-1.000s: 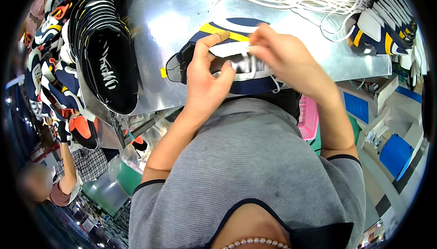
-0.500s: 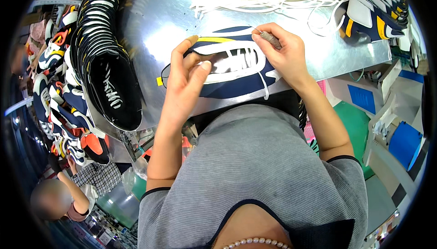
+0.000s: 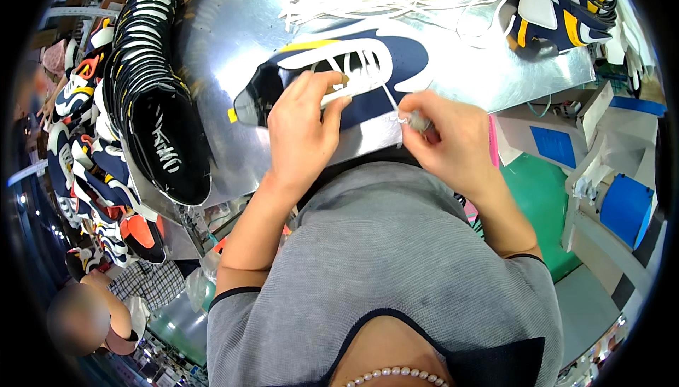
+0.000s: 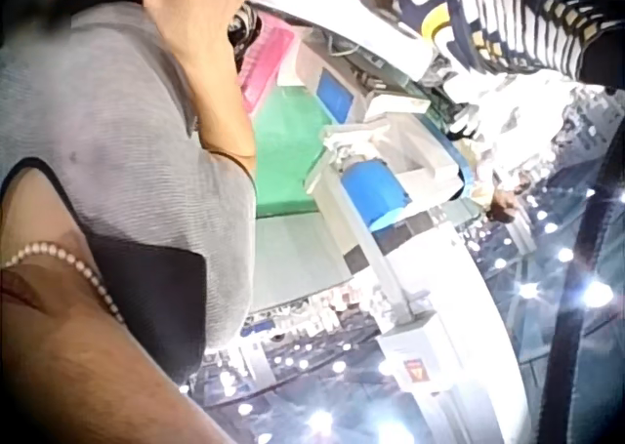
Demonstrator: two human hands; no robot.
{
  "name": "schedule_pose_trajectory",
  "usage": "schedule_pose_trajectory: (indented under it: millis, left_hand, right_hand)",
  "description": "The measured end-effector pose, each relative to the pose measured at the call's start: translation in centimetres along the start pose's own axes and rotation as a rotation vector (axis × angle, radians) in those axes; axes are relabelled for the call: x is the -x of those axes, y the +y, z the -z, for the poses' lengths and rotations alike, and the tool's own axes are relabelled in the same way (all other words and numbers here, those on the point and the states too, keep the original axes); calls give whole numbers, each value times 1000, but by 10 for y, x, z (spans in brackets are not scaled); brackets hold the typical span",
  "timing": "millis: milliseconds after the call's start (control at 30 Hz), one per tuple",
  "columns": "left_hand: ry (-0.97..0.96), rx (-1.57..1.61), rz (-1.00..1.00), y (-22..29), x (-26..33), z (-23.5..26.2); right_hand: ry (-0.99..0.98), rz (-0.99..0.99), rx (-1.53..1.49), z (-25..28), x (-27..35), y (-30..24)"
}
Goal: The person threads white laces through the eyelets of a blue and yellow shoe using a small tool to pull the lace through, then places the finished shoe into a bin and begins working on another shoe.
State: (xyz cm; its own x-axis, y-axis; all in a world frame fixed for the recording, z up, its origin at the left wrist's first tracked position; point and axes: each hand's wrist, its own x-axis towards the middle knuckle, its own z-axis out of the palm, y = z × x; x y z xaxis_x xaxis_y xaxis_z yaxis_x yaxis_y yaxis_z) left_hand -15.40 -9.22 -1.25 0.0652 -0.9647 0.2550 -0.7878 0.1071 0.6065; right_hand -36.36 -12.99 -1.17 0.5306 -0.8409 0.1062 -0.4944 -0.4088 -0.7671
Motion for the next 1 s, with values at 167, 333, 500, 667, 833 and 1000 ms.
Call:
schedule_pose_trajectory:
  millis: [167,333,500,667,833,1000]
  left_hand:
    - [120,-32,-106,5,-7,4]
    - [109,25,-162,18,-6,8]
    - [144,-15,-187,22,-2,12]
    - [102,-86,-133,14,-5,20]
    - [-160,-189,-37,-10,-2,2]
    - [-268,-33,34,-10,-10,10]
  right_hand:
    - [-420,107,-168,-8,24,20]
    - [126,-113,-471,-13,-26,24]
    - [-147,-240,-740,-29,-33,19]
    - [-398,-15,-584,-41,26,22]
    - [-20,-92,-634,-32,-13,26]
    - [228,64,-462,-46,-50,34]
